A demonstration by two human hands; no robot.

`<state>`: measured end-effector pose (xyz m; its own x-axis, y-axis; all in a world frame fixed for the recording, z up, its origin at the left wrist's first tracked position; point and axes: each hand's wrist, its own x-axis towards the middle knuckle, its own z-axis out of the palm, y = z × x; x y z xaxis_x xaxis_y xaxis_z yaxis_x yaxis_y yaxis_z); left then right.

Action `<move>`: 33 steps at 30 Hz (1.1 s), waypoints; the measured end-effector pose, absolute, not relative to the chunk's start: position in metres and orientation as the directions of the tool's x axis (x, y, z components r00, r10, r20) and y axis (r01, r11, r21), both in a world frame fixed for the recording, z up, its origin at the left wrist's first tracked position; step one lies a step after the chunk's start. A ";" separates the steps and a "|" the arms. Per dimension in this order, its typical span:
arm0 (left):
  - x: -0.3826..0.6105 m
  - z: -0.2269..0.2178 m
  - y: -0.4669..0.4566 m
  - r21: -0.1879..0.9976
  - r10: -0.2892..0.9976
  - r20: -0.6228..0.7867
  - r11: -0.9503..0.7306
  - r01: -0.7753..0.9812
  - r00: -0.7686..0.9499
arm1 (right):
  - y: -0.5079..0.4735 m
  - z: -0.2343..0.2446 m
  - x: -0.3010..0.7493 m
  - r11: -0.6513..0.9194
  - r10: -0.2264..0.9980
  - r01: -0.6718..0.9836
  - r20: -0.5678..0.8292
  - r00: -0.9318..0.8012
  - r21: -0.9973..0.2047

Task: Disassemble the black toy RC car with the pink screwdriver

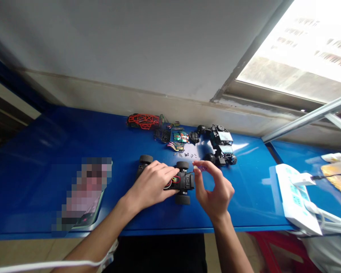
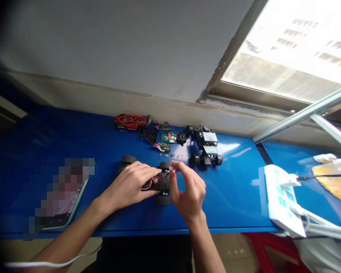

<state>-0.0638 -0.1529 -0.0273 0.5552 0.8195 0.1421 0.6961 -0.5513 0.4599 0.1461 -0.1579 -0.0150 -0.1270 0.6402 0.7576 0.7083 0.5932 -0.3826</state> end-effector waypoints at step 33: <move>-0.064 -0.029 -0.153 0.454 0.816 0.136 -0.556 0.696 0.562 | -0.117 0.079 0.150 0.725 0.659 0.658 -0.071 -0.749 -0.204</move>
